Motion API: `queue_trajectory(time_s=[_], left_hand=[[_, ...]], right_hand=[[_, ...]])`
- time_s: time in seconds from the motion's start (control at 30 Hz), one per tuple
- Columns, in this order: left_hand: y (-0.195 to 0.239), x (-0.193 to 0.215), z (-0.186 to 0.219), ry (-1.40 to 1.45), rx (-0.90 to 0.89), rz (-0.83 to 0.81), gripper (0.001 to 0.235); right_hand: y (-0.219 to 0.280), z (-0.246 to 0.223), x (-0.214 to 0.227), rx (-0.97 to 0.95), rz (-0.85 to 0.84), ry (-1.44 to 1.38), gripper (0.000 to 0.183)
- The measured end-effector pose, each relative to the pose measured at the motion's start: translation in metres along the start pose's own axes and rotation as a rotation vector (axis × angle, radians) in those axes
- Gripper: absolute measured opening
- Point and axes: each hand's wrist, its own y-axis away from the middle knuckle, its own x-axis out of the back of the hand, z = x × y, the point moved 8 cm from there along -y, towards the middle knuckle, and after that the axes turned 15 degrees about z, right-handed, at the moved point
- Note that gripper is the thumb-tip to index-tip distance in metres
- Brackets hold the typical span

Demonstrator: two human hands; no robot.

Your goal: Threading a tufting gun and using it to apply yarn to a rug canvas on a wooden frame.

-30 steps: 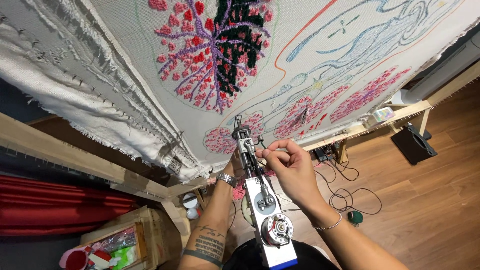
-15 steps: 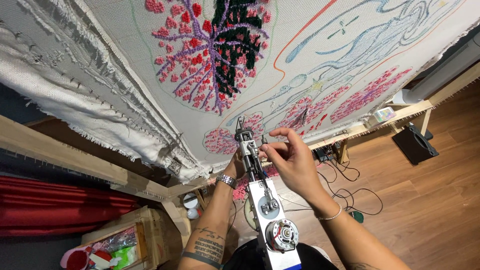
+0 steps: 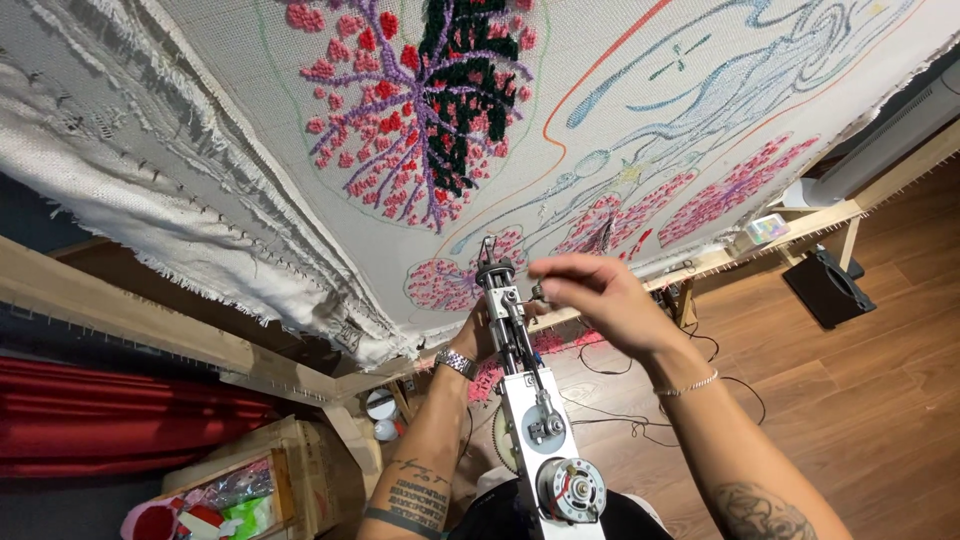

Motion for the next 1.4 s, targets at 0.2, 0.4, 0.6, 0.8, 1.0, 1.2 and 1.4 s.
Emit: queue_trajectory(time_s=[0.2, 0.4, 0.6, 0.8, 1.0, 1.2, 1.4], left_hand=[[0.012, -0.028, 0.009, 0.563, 0.25, -0.383, 0.084], [-0.006, -0.033, 0.008, 0.447, 0.24, -0.358, 0.082], [0.013, -0.03, 0.037, -0.132, -0.287, -0.35, 0.048], [0.013, -0.027, 0.039, -0.22, -0.164, -0.233, 0.035], [0.029, -0.021, 0.039, 0.092, 0.047, -0.152, 0.035], [0.041, -0.016, 0.042, 0.211, 0.182, -0.091, 0.048], [0.041, -0.008, 0.027, 0.244, 0.194, -0.163, 0.044]], right_hand=[[-0.07, 0.068, 0.064, -0.048, 0.15, 0.0, 0.039], [-0.102, 0.174, 0.071, -0.012, 0.015, 0.47, 0.057], [-0.111, 0.163, 0.06, -0.094, -0.185, 0.38, 0.053], [-0.16, 0.139, 0.181, 0.002, 0.589, 0.411, 0.024], [-0.187, 0.122, 0.246, 0.245, 0.927, 0.745, 0.02], [-0.205, 0.122, 0.236, 0.253, 0.926, 0.767, 0.018], [-0.197, 0.116, 0.233, 0.319, 0.964, 0.714, 0.014]])
